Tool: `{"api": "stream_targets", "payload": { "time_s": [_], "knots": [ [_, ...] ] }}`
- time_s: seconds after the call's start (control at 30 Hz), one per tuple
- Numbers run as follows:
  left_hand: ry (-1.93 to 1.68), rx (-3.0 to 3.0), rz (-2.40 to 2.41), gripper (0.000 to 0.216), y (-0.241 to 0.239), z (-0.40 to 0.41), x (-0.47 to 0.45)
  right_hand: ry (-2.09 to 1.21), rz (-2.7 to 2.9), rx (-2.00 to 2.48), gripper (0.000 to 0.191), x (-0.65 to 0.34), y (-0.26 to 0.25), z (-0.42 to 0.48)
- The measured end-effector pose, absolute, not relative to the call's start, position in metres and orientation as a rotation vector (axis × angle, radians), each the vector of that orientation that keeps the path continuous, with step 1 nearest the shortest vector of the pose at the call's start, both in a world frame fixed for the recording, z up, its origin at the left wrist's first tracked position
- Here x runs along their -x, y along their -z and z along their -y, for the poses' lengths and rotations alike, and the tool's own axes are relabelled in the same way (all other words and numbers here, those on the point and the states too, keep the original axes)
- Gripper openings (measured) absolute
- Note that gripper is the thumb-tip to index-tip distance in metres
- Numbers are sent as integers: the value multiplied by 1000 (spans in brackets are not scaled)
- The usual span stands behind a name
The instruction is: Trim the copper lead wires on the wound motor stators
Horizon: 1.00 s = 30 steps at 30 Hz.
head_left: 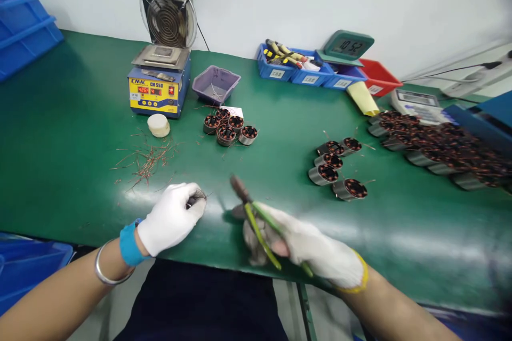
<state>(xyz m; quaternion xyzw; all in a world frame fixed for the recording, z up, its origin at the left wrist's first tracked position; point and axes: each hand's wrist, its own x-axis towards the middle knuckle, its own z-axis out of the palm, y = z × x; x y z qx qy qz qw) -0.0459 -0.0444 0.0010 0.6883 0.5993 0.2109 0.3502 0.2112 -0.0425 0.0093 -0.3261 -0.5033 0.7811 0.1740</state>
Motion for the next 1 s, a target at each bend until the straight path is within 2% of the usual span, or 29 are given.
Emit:
{"api": "stream_targets", "payload": {
  "time_s": [0.07,0.2,0.4,0.7,0.8,0.87,1.0],
  "knots": [
    [-543,-1785,-1554,15,0,44,46,-2378,1395,978,60,-207,-16,49],
    [-546,-1818,-1544,16,0,43,47,-2451,1385,1187,55,-198,-27,47],
    [-563,-1899,-1527,18,0,42,47,-2357,1640,1361,44,-188,-31,39],
    [-497,-1889,-1565,17,-7,44,52,-2258,1774,1399,43,-190,-23,36],
    [-413,-2041,-1544,44,-12,52,61,-2271,1751,1398,44,-192,-23,33],
    [-317,-2147,-1578,52,-16,56,65,-2288,1667,1372,49,-194,-22,32],
    [-89,-2127,-2155,60,-34,55,71,-2314,1595,1329,53,-196,-22,33]
  ]
}}
